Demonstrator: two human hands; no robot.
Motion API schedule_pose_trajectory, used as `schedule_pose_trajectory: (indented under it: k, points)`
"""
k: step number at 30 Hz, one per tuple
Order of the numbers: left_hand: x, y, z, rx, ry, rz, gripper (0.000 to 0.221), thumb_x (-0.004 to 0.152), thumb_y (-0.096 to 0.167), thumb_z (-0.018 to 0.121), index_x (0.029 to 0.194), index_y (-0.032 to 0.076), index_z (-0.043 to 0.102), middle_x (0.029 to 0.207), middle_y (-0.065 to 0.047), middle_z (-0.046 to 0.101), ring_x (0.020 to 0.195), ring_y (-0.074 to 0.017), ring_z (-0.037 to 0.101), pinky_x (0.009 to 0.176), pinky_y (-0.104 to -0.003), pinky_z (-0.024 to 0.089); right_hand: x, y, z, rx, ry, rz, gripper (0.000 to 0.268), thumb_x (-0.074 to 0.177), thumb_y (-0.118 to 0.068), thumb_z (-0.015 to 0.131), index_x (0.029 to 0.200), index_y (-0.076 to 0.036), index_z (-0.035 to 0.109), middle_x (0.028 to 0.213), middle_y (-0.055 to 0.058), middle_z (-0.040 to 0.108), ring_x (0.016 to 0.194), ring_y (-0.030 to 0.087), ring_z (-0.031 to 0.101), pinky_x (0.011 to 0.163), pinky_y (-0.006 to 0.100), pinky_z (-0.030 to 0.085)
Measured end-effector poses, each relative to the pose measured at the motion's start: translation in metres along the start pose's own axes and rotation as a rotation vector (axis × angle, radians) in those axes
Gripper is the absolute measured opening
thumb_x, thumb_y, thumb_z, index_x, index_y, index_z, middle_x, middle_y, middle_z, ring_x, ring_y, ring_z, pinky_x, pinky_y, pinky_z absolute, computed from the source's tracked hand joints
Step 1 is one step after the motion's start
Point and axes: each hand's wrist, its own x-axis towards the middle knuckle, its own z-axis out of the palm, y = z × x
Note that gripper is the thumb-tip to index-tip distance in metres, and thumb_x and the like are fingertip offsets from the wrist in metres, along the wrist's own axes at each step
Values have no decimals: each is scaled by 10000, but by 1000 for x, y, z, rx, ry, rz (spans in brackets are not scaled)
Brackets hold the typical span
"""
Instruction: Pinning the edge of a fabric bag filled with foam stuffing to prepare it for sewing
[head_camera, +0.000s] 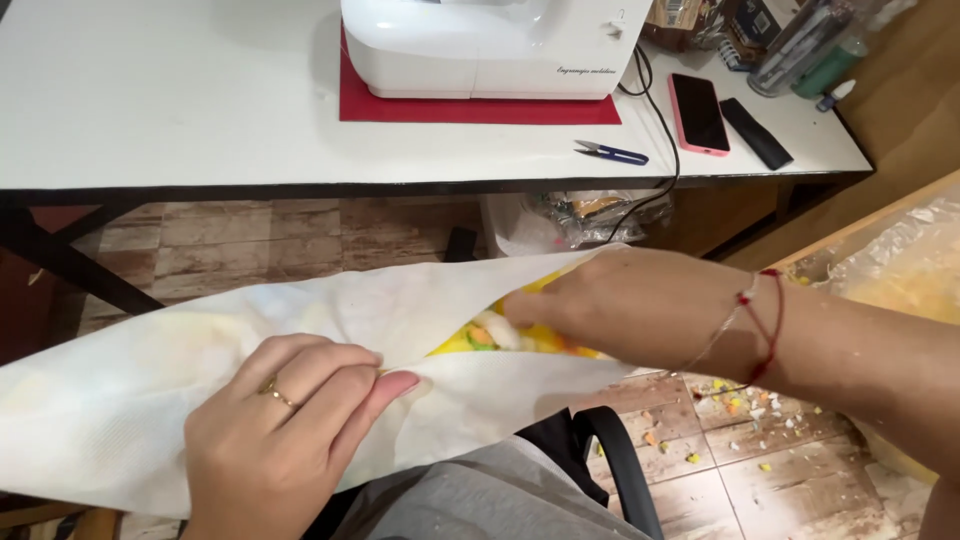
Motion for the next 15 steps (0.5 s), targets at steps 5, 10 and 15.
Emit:
schedule_pose_trajectory:
  k: [5, 10, 15]
  points:
    - [-1, -15, -5, -1, -19, -25, 275, 898, 214, 858, 754, 64, 677, 796, -13, 671, 719, -190, 608, 673, -265, 518, -33, 25, -9, 3, 217, -88, 146, 1002, -216, 551, 868, -213, 609, 859, -61, 714, 693, 161, 685, 658, 383, 559]
    - [0, -29, -6, 11, -29, -51, 277, 935, 192, 835, 753, 83, 657, 801, 23, 663, 728, -186, 600, 648, -275, 487, -52, 40, -17, -15, 750, -375, 314, 995, -133, 534, 1266, -107, 690, 1022, 67, 685, 871, 245, 666, 747, 390, 547]
    - [2, -45, -11, -6, -66, -35, 269, 902, 217, 842, 750, 73, 673, 794, 21, 671, 722, -196, 596, 685, -269, 511, -2, 124, 73, 297, 1200, -515, 194, 975, -214, 609, 1057, -72, 714, 973, 42, 730, 843, 175, 650, 848, 307, 555]
